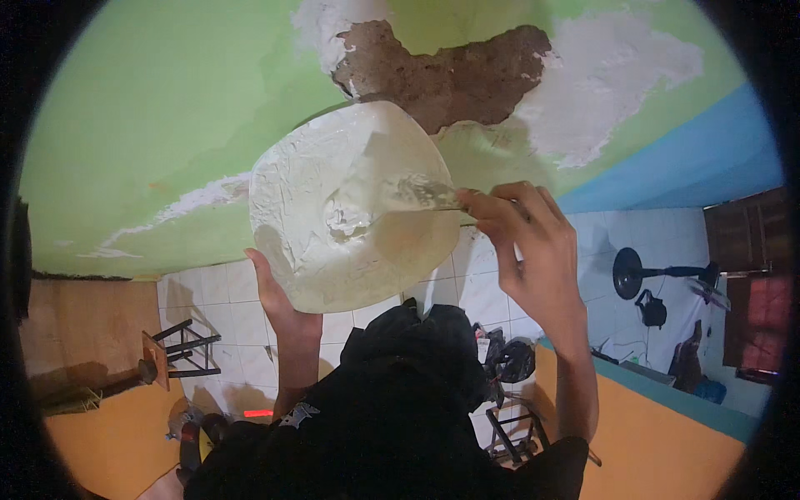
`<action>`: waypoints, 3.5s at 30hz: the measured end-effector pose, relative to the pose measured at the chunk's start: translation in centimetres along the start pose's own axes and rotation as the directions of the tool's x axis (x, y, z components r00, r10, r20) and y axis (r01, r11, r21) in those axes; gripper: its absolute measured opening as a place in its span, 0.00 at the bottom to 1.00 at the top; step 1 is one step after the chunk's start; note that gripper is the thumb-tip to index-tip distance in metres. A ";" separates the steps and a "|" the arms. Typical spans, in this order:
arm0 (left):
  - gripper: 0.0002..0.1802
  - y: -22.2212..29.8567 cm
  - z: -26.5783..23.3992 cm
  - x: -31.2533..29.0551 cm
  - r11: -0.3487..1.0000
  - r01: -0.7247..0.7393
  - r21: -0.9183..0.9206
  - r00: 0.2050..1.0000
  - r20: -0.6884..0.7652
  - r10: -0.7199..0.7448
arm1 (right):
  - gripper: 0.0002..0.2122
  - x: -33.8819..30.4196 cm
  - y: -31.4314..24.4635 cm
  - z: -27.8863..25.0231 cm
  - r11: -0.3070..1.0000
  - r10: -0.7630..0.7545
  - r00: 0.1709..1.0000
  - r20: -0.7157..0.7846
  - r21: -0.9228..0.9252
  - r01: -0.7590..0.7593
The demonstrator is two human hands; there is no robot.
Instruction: Using a putty knife to apply plaster to a damaged section of a wall.
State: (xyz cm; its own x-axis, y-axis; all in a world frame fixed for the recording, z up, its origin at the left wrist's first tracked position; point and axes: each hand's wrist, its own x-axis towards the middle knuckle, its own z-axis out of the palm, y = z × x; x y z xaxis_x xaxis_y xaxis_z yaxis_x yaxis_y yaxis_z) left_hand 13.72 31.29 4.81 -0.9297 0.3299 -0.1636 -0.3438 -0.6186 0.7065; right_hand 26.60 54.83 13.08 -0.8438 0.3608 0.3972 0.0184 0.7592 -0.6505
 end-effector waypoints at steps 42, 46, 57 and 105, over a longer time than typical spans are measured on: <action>0.41 -22.0 20.2 -4.8 0.999 -0.035 -0.013 0.995 -0.090 0.034 | 0.16 2.9 21.3 -16.2 0.905 -0.405 0.882 0.241 -0.035 0.425; 0.44 -23.6 21.4 -6.0 0.997 -0.041 0.071 0.992 -0.114 0.049 | 0.17 1.7 23.0 -16.4 0.917 -0.385 0.892 0.236 -0.007 0.398; 0.44 -26.4 23.8 -9.1 0.991 -0.075 0.110 0.981 -0.170 0.094 | 0.17 -0.1 25.2 -18.5 0.940 -0.338 0.908 0.247 0.120 0.318; 0.41 -30.8 27.0 -5.8 0.974 -0.195 0.115 0.930 -0.295 0.221 | 0.12 10.1 40.1 -31.4 0.973 0.071 0.996 -0.044 0.222 -0.060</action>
State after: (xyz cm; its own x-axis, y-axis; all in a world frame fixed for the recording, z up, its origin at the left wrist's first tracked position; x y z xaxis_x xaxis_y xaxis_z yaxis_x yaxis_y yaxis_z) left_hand 33.28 67.71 2.62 -0.9792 -0.0403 -0.1990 -0.1383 -0.5850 0.7991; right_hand 35.65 105.95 11.31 -0.8159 0.4375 0.3781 -0.0507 0.5973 -0.8004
